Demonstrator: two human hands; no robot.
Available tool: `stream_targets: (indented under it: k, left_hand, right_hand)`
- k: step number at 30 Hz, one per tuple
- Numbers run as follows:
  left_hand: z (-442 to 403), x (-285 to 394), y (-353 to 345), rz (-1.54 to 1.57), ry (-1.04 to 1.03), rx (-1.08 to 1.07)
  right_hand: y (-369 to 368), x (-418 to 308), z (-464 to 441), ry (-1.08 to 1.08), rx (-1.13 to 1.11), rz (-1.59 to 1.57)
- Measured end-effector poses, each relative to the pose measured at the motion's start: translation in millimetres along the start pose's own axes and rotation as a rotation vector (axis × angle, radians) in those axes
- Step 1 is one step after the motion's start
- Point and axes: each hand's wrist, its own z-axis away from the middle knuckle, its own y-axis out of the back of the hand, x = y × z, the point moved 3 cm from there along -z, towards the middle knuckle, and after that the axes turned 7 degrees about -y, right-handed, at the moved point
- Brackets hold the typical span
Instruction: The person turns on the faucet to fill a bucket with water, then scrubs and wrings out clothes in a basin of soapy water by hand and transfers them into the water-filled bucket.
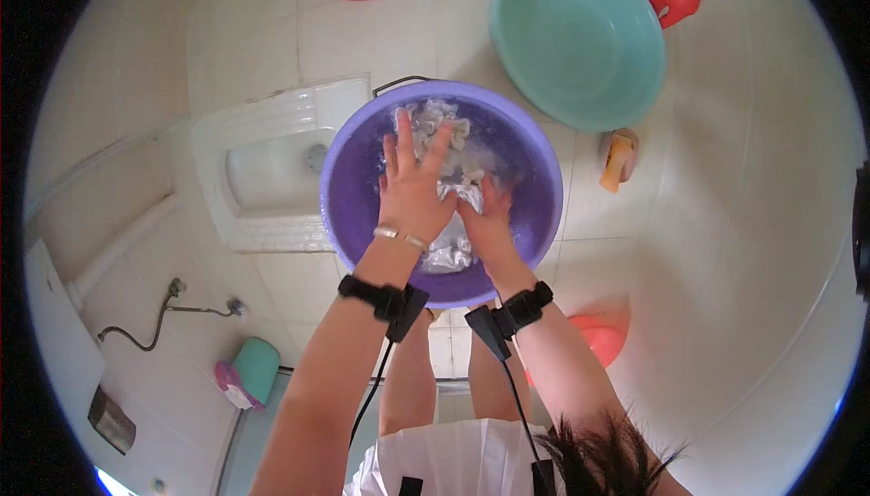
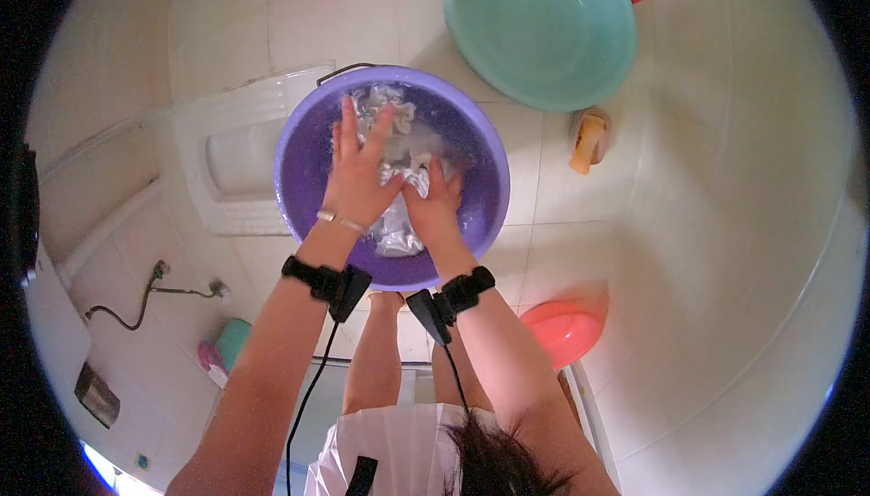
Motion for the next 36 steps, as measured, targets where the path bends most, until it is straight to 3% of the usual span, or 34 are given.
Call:
stream_targets:
  k: [2, 3, 5, 7, 9, 10, 12, 13, 14, 15, 17, 18, 20, 22, 27, 30, 32, 33, 36]
  left_hand:
    - [-3.2, -9.5, -25.9, 0.071, 0.105, -0.344]
    - [-3.6, -11.8, -31.1, 0.165, 0.193, -0.434]
    - [-3.7, -25.9, -51.5, 0.229, 0.083, -0.511]
    - [-4.2, -33.4, -58.2, 0.304, -0.020, -0.599]
    - [-8.2, -45.6, -56.6, 0.212, 0.122, -0.449]
    - [-6.4, -42.0, -58.8, 0.211, 0.120, -0.448]
    - [3.5, -36.7, -63.6, 0.247, 0.331, -0.401]
    - [6.2, -34.4, -64.4, 0.243, 0.332, -0.404]
    - [9.8, -31.0, -68.1, 0.581, 0.406, -0.424]
    - [12.2, -26.7, -70.7, 0.923, 0.473, -0.436]
    - [18.8, -17.3, -57.1, 0.796, 0.365, -0.411]
    - [24.9, -11.7, -50.1, 0.670, 0.260, -0.384]
    - [44.5, -3.7, -58.2, 0.710, 0.280, -0.366]
    - [49.8, 10.6, -47.0, 0.704, 0.234, -0.195]
    - [46.7, 16.2, -38.0, 0.709, 0.117, -0.071]
    - [38.5, 10.0, -33.8, 0.627, 0.160, -0.164]
    - [28.8, 6.2, -30.6, 0.342, 0.159, -0.358]
    - [21.1, 6.1, -25.8, 0.341, 0.160, -0.362]
    - [17.0, -4.7, -26.2, 0.231, 0.316, -0.488]
  right_hand:
    - [-0.4, -1.2, -3.4, -0.181, -0.314, -0.232]
    - [8.5, -2.7, -6.1, -0.181, -0.310, -0.238]
    - [12.9, -0.4, -4.2, -0.607, -0.816, -0.972]
    - [17.9, 9.2, -7.3, -0.606, -0.706, -0.914]
    - [20.3, 15.9, -9.4, -0.596, -0.602, -0.850]
    - [16.6, 17.1, -9.4, -0.621, -0.619, -0.997]
    - [6.3, 20.6, -9.8, -0.644, -0.632, -1.154]
    - [1.1, 19.1, -12.1, -0.396, -0.689, -1.035]
    - [-3.1, 18.0, -12.8, -0.151, -0.737, -0.909]
    - [6.8, 5.3, -14.2, -0.152, -0.737, -0.910]
    - [28.8, -31.3, -9.6, -0.858, -0.967, -1.531]
    - [28.1, -33.7, -8.8, -0.858, -0.965, -1.533]
    - [29.7, -31.2, -9.0, -0.791, -0.729, -1.426]
    - [30.2, -32.2, -4.4, -0.743, -0.741, -1.440]
    - [25.2, -29.5, 4.0, -0.697, -0.746, -1.504]
    - [36.6, -36.3, 6.4, -0.703, -0.696, -1.327]
    - [29.0, -26.6, 11.5, -0.667, -0.763, -1.273]
    - [23.8, -23.7, 12.4, -0.671, -0.763, -1.274]
    - [24.0, -16.7, 9.7, -0.578, -0.574, -1.022]
